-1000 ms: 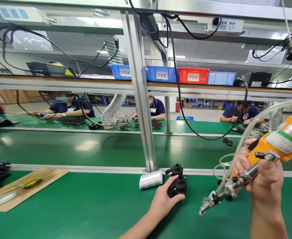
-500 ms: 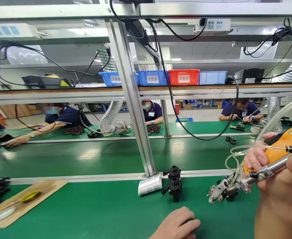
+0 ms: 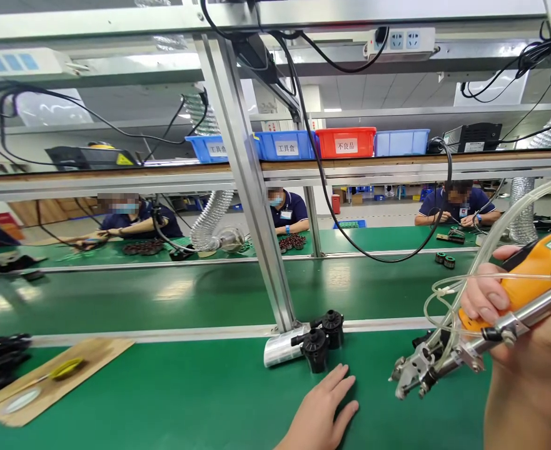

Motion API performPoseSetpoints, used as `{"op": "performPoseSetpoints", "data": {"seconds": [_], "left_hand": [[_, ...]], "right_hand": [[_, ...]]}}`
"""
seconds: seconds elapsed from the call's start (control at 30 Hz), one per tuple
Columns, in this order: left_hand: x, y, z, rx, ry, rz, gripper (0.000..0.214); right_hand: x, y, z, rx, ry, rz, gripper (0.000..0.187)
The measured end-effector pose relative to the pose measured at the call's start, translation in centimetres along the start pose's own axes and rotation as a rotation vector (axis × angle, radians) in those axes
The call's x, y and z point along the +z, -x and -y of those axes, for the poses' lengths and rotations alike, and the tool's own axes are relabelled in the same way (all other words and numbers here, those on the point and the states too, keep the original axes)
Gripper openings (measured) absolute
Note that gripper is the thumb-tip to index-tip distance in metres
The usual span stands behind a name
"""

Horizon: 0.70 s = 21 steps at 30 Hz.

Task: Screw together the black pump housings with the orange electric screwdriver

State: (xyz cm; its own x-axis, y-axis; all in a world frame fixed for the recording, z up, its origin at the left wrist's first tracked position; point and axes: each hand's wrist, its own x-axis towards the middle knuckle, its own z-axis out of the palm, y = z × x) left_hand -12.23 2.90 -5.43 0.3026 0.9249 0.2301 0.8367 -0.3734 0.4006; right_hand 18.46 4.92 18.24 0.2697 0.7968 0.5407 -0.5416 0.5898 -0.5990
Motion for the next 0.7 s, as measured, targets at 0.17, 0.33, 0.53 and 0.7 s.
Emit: {"op": "performPoseSetpoints", "data": {"seconds": [0.17,0.33,0.53,0.7], "left_hand": [[-0.4,-0.2,-0.3,0.065,0.0,-0.006,0.034],[-1.0,-0.3,-1.1,0.067,0.008,0.018,0.027],[-9.2,0.3,-3.7,-0.01,0.063,0.207,0.02],[-18.8,2.5,-0.5,-0.267,-0.075,-0.052,0.043]], "right_hand": [[0.4,0.2,-0.1,-0.02,0.015,-0.012,0.062],[0.7,0.3,-0.2,-0.014,-0.014,-0.013,0.057],[0.2,0.2,0.0,0.029,-0.049,0.003,0.062],[-1.1,-0.4,0.0,0.022,-0.052,0.019,0.062]]}}
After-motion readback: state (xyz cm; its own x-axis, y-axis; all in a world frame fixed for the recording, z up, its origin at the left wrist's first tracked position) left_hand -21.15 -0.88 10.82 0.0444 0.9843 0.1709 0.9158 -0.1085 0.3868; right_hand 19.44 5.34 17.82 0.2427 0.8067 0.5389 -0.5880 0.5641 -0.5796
